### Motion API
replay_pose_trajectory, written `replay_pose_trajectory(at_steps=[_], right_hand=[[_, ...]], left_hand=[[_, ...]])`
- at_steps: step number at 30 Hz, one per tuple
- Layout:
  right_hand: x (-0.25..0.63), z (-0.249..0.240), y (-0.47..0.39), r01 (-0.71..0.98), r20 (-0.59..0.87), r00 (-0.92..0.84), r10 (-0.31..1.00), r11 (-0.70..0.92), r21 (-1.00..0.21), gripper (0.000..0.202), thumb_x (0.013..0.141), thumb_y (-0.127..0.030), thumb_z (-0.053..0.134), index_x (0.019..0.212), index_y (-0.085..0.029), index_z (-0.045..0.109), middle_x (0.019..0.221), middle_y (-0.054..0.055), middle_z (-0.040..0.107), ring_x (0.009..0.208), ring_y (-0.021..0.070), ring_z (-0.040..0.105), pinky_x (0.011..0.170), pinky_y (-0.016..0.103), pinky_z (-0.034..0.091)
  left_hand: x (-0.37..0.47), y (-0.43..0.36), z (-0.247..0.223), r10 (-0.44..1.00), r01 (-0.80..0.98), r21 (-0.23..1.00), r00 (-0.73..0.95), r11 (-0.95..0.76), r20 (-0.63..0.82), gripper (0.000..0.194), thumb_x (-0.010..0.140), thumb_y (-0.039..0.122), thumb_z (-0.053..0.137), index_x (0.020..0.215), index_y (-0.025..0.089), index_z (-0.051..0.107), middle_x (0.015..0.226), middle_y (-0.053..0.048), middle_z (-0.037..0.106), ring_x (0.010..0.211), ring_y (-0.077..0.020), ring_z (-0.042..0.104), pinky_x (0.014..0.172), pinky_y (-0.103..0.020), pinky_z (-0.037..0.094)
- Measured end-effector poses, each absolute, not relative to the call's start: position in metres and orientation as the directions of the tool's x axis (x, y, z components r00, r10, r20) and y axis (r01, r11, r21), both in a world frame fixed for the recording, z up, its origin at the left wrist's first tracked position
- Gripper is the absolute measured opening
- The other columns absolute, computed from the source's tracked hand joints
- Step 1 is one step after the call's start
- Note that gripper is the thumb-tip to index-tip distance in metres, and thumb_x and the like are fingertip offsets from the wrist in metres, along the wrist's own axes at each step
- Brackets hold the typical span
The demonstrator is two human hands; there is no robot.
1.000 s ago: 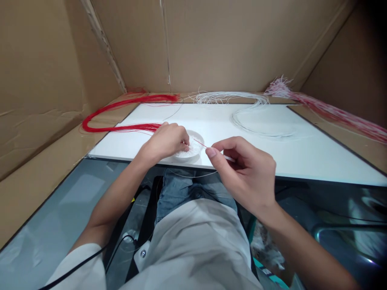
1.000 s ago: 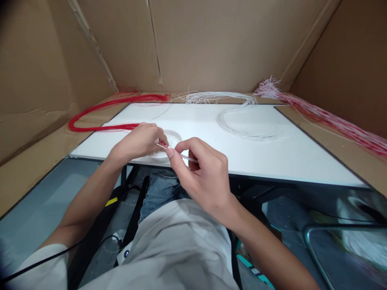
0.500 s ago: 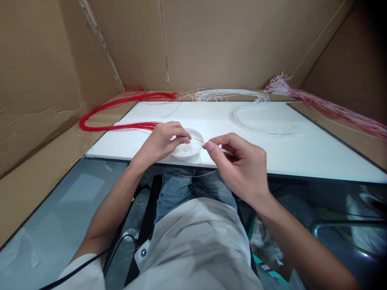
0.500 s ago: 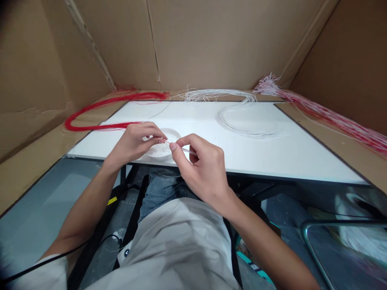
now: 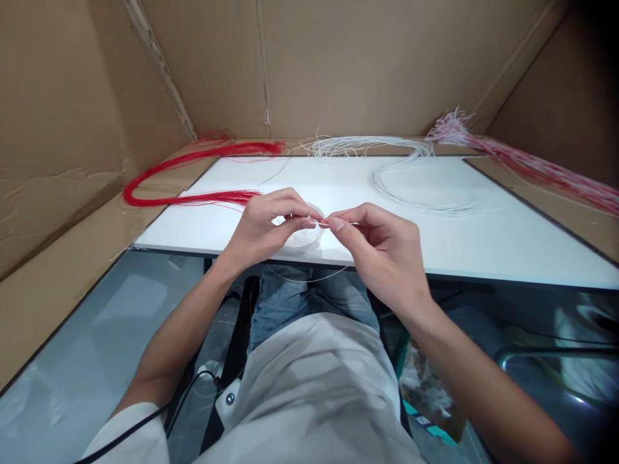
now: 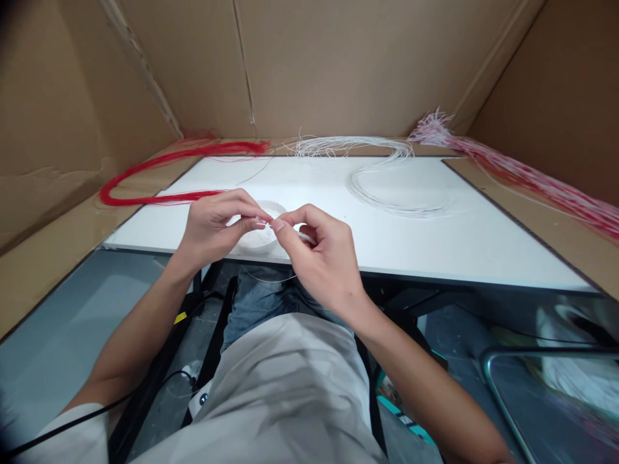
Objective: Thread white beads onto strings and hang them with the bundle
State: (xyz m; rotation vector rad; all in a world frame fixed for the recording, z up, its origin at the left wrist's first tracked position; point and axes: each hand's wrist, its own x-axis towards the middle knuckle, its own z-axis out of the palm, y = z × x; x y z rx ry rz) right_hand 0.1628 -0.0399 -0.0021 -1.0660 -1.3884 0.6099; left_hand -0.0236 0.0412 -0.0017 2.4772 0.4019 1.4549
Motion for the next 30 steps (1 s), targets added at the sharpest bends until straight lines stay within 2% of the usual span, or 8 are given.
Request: replay_pose_trajectory(at_steps=[18, 25, 30], right_hand=[[0.163, 0.006, -0.047, 0.193, 0.501, 0.148, 0.853, 0.472, -0.860, 0.015, 0.087, -0.020, 0.073, 0.073, -0.025, 0.074, 0.077, 0.001, 0.078, 0.067, 0.0164, 0.067, 0.055, 0.029, 0.047], [0.164, 0.007, -0.049, 0.156, 0.494, 0.102, 0.864, 0.476, -0.865, 0.018, 0.088, -0.018, 0.073, 0.071, -0.026, 0.074, 0.079, 0.001, 0.078, 0.070, 0.0169, 0.068, 0.058, 0.030, 0.049], [0.163, 0.010, -0.050, 0.132, 0.469, 0.098, 0.878, 0.456, -0.880, 0.019, 0.086, -0.018, 0.073, 0.070, -0.026, 0.074, 0.081, 0.001, 0.079, 0.070, 0.0171, 0.067, 0.055, 0.030, 0.048]], left_hand=[[-0.018, 0.034, -0.002, 0.278, 0.068, 0.275, 0.423, -0.959, 0.862, 0.005, 0.091, 0.016, 0.080, 0.095, 0.018, 0.081, 0.084, -0.001, 0.077, 0.073, -0.0065, 0.071, 0.065, -0.016, 0.055], [-0.018, 0.032, 0.000, 0.270, 0.072, 0.265, 0.429, -0.961, 0.862, 0.003, 0.092, 0.018, 0.079, 0.095, 0.020, 0.081, 0.086, 0.000, 0.078, 0.073, -0.0075, 0.071, 0.066, -0.018, 0.056], [-0.019, 0.030, 0.002, 0.295, 0.089, 0.285, 0.433, -0.954, 0.852, 0.004, 0.094, 0.023, 0.077, 0.094, 0.023, 0.082, 0.086, -0.001, 0.079, 0.072, -0.0090, 0.071, 0.065, -0.021, 0.056]])
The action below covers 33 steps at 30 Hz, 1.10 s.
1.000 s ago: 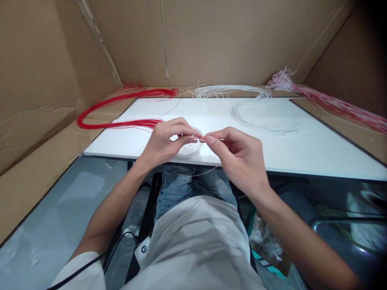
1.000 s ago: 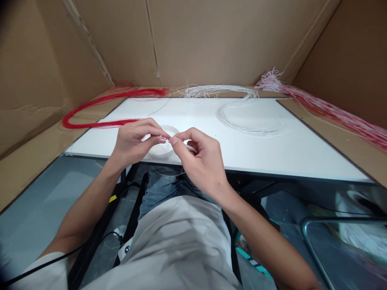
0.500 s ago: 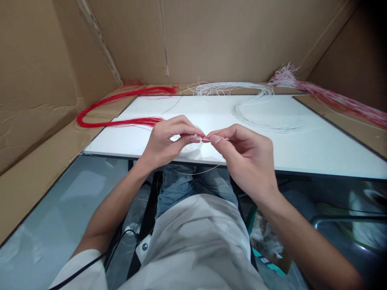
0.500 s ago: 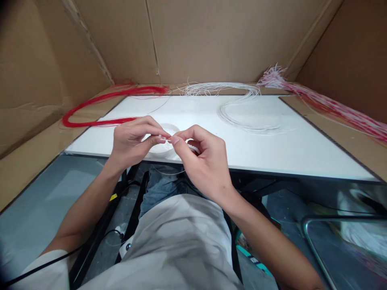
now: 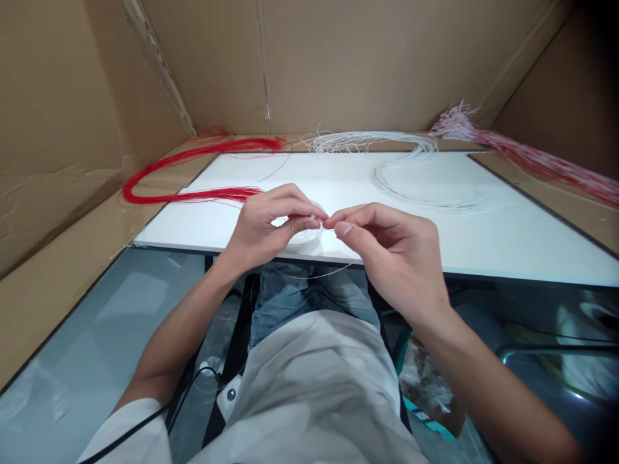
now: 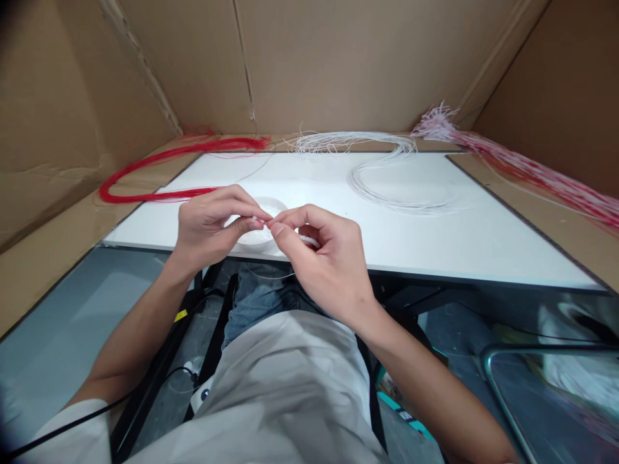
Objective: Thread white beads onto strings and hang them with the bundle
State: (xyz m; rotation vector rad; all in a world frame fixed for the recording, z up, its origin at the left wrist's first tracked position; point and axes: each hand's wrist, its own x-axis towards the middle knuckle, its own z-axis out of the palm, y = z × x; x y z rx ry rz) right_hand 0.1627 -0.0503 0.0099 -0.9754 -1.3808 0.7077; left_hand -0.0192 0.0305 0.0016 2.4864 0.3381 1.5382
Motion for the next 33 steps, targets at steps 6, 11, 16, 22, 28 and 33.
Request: replay_pose_trajectory(at_steps=[6, 11, 16, 22, 28, 33], right_hand=[[0.1626, 0.0103, -0.0512, 0.169, 0.471, 0.115, 0.875, 0.450, -0.877, 0.017, 0.087, -0.021, 0.073, 0.071, -0.026, 0.074, 0.080, 0.002, 0.078, 0.069, 0.0171, 0.066, 0.054, 0.030, 0.047], [0.1631, 0.0094, -0.0516, 0.175, 0.481, 0.127, 0.868, 0.457, -0.872, 0.016, 0.088, -0.022, 0.074, 0.072, -0.027, 0.074, 0.077, 0.001, 0.076, 0.069, 0.0174, 0.064, 0.054, 0.030, 0.044], [0.1632, 0.0083, -0.0516, 0.168, 0.491, 0.127, 0.862, 0.469, -0.867, 0.017, 0.089, -0.022, 0.073, 0.073, -0.027, 0.074, 0.073, 0.001, 0.073, 0.072, 0.0183, 0.066, 0.055, 0.030, 0.044], [0.1624, 0.0084, -0.0517, 0.159, 0.487, 0.129, 0.864, 0.467, -0.870, 0.017, 0.088, -0.021, 0.074, 0.072, -0.027, 0.074, 0.075, 0.002, 0.075, 0.071, 0.0181, 0.064, 0.054, 0.031, 0.043], [0.1627, 0.0096, -0.0522, 0.153, 0.477, 0.110, 0.872, 0.460, -0.875, 0.018, 0.087, -0.021, 0.074, 0.071, -0.027, 0.074, 0.081, 0.002, 0.077, 0.071, 0.0173, 0.064, 0.054, 0.030, 0.045], [0.1623, 0.0106, -0.0523, 0.151, 0.471, 0.102, 0.876, 0.454, -0.878, 0.017, 0.086, -0.021, 0.074, 0.070, -0.026, 0.073, 0.080, 0.002, 0.077, 0.070, 0.0170, 0.064, 0.054, 0.030, 0.046]], left_hand=[[-0.0205, 0.0288, 0.0024, 0.298, 0.091, 0.288, 0.435, -0.953, 0.850, 0.007, 0.096, 0.026, 0.076, 0.095, 0.023, 0.082, 0.087, -0.001, 0.079, 0.073, -0.0096, 0.071, 0.065, -0.022, 0.056], [-0.0206, 0.0276, 0.0026, 0.305, 0.071, 0.306, 0.434, -0.949, 0.847, 0.006, 0.096, 0.024, 0.076, 0.095, 0.023, 0.082, 0.087, -0.001, 0.079, 0.075, -0.0096, 0.072, 0.066, -0.021, 0.057], [-0.0203, 0.0277, 0.0025, 0.311, 0.055, 0.320, 0.433, -0.946, 0.846, 0.006, 0.094, 0.020, 0.077, 0.096, 0.023, 0.082, 0.087, -0.001, 0.079, 0.075, -0.0093, 0.072, 0.066, -0.021, 0.057], [-0.0203, 0.0277, 0.0027, 0.315, 0.068, 0.318, 0.432, -0.946, 0.845, 0.006, 0.096, 0.026, 0.076, 0.096, 0.025, 0.082, 0.088, -0.001, 0.079, 0.074, -0.0101, 0.072, 0.065, -0.023, 0.057], [-0.0202, 0.0279, 0.0032, 0.319, 0.069, 0.323, 0.436, -0.944, 0.841, 0.008, 0.097, 0.027, 0.075, 0.094, 0.025, 0.082, 0.087, -0.001, 0.080, 0.073, -0.0107, 0.072, 0.065, -0.024, 0.057], [-0.0201, 0.0275, 0.0037, 0.319, 0.068, 0.323, 0.436, -0.944, 0.841, 0.007, 0.096, 0.028, 0.075, 0.094, 0.026, 0.082, 0.087, -0.001, 0.080, 0.074, -0.0110, 0.072, 0.065, -0.024, 0.056]])
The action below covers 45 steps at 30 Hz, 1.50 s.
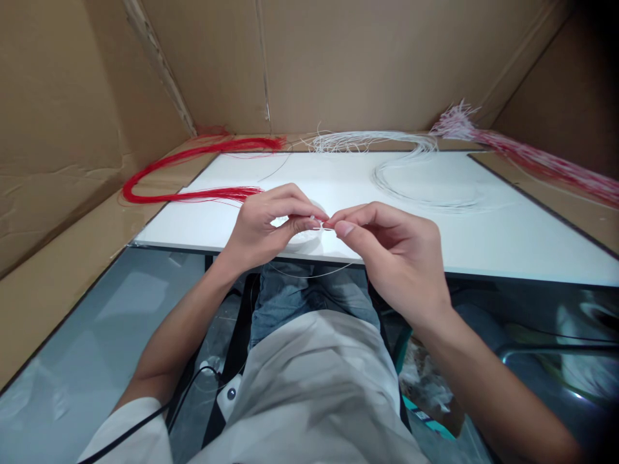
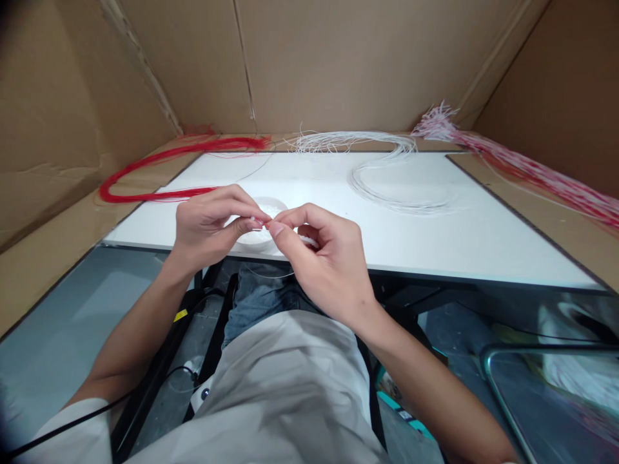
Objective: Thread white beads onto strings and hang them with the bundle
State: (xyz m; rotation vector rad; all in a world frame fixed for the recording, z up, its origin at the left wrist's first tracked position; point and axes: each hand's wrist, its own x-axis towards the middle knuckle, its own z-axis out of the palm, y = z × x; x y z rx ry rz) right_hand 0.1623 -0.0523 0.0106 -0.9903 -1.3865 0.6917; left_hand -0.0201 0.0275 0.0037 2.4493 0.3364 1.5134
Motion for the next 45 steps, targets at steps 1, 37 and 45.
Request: replay_pose_trajectory(at_steps=[1, 37, 45], right_hand=[[0.1623, 0.0108, -0.0524, 0.155, 0.471, 0.105, 0.876, 0.453, -0.878, 0.017, 0.086, -0.021, 0.073, 0.070, -0.026, 0.073, 0.079, 0.002, 0.077, 0.069, 0.0166, 0.063, 0.054, 0.030, 0.045], [0.1611, 0.0058, -0.0570, 0.228, 0.580, 0.112, 0.807, 0.547, -0.805, 0.015, 0.091, -0.021, 0.073, 0.076, -0.024, 0.070, 0.076, 0.000, 0.071, 0.068, 0.0139, 0.058, 0.054, 0.028, 0.041], [0.1625, 0.0059, -0.0548, 0.220, 0.603, 0.097, 0.792, 0.573, -0.789, 0.016, 0.090, -0.018, 0.073, 0.076, -0.024, 0.070, 0.073, -0.001, 0.071, 0.064, 0.0131, 0.057, 0.052, 0.027, 0.041]], left_hand=[[-0.0202, 0.0272, 0.0039, 0.313, 0.063, 0.319, 0.440, -0.946, 0.842, 0.007, 0.096, 0.026, 0.076, 0.094, 0.025, 0.082, 0.087, -0.001, 0.080, 0.074, -0.0106, 0.072, 0.065, -0.024, 0.056], [-0.0160, 0.0223, 0.0040, 0.272, 0.018, 0.288, 0.395, -0.957, 0.878, 0.004, 0.093, 0.018, 0.078, 0.094, 0.022, 0.080, 0.085, 0.000, 0.078, 0.075, -0.0088, 0.073, 0.065, -0.019, 0.057], [-0.0155, 0.0215, 0.0038, 0.256, 0.012, 0.273, 0.391, -0.962, 0.884, 0.002, 0.093, 0.019, 0.078, 0.094, 0.020, 0.079, 0.084, 0.000, 0.078, 0.075, -0.0076, 0.071, 0.066, -0.018, 0.056]])
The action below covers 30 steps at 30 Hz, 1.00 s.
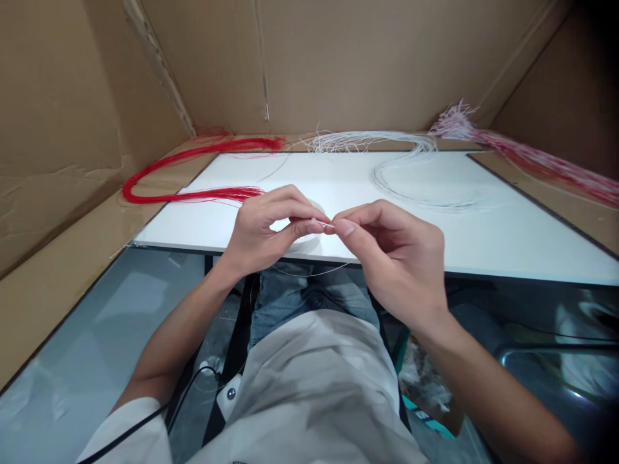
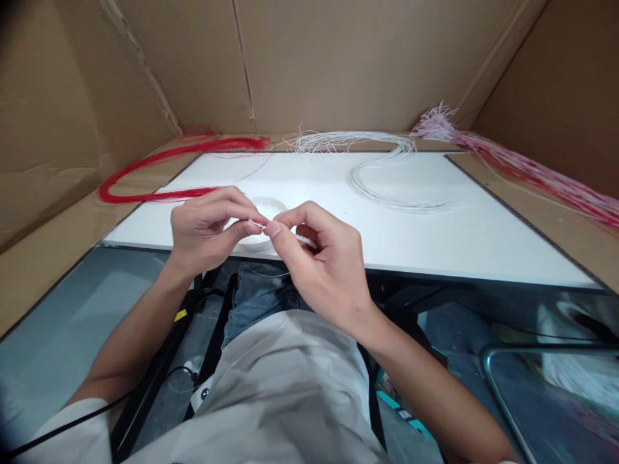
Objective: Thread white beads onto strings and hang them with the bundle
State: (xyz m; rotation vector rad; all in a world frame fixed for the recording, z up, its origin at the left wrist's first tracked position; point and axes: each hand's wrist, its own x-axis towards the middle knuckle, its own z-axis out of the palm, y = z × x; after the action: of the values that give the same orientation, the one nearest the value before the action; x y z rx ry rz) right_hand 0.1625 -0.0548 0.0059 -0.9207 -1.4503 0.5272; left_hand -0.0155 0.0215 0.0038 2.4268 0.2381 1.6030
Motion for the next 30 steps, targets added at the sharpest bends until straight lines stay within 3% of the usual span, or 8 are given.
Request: replay_pose_trajectory(at_steps=[8, 15, 20, 24, 30], right_hand=[[0.165, 0.004, -0.055, 0.299, 0.614, 0.085, 0.784, 0.568, -0.767, 0.016, 0.091, -0.021, 0.074, 0.075, -0.022, 0.070, 0.070, 0.000, 0.067, 0.056, 0.0099, 0.048, 0.045, 0.026, 0.032], [0.166, 0.000, -0.052, 0.390, 0.627, -0.018, 0.779, 0.583, -0.713, 0.019, 0.096, -0.028, 0.072, 0.079, -0.021, 0.067, 0.061, -0.004, 0.056, 0.049, 0.0077, 0.037, 0.044, 0.026, 0.028], [0.165, -0.007, -0.050, 0.322, 0.617, 0.041, 0.786, 0.574, -0.753, 0.021, 0.110, -0.041, 0.050, 0.104, -0.026, 0.064, 0.071, -0.001, 0.067, 0.052, 0.0114, 0.052, 0.049, 0.028, 0.039], [0.166, -0.017, -0.044, 0.432, 0.664, 0.097, 0.741, 0.570, -0.699, 0.010, 0.109, -0.036, 0.051, 0.115, -0.029, 0.054, 0.064, -0.006, 0.055, 0.051, 0.0142, 0.056, 0.050, 0.030, 0.044], [0.165, -0.019, -0.043, 0.614, 0.755, -0.024, 0.655, 0.605, -0.506, 0.014, 0.105, -0.020, 0.044, 0.117, -0.029, 0.045, 0.077, -0.004, 0.059, 0.046, 0.0110, 0.053, 0.047, 0.027, 0.043]], left_hand=[[-0.019, 0.021, 0.007, 0.245, 0.037, 0.254, 0.433, -0.966, 0.868, 0.001, 0.093, 0.020, 0.078, 0.093, 0.021, 0.078, 0.084, 0.000, 0.078, 0.075, -0.0094, 0.072, 0.066, -0.021, 0.057], [-0.024, 0.016, 0.009, 0.188, 0.129, 0.141, 0.521, -0.982, 0.832, 0.003, 0.095, 0.019, 0.075, 0.095, 0.016, 0.075, 0.086, -0.004, 0.076, 0.082, -0.0115, 0.070, 0.073, -0.023, 0.057], [-0.024, 0.012, 0.010, 0.213, 0.180, 0.136, 0.535, -0.974, 0.818, 0.004, 0.097, 0.019, 0.073, 0.096, 0.017, 0.075, 0.089, -0.004, 0.077, 0.084, -0.0120, 0.071, 0.075, -0.024, 0.057], [-0.023, 0.009, 0.010, 0.239, 0.198, 0.152, 0.560, -0.968, 0.793, 0.004, 0.096, 0.020, 0.075, 0.096, 0.016, 0.075, 0.089, -0.004, 0.076, 0.085, -0.0119, 0.070, 0.076, -0.023, 0.056], [-0.019, 0.001, 0.010, 0.251, 0.277, 0.087, 0.639, -0.957, 0.727, 0.010, 0.101, 0.020, 0.067, 0.097, 0.013, 0.073, 0.089, -0.005, 0.073, 0.084, -0.0128, 0.066, 0.076, -0.025, 0.054]])
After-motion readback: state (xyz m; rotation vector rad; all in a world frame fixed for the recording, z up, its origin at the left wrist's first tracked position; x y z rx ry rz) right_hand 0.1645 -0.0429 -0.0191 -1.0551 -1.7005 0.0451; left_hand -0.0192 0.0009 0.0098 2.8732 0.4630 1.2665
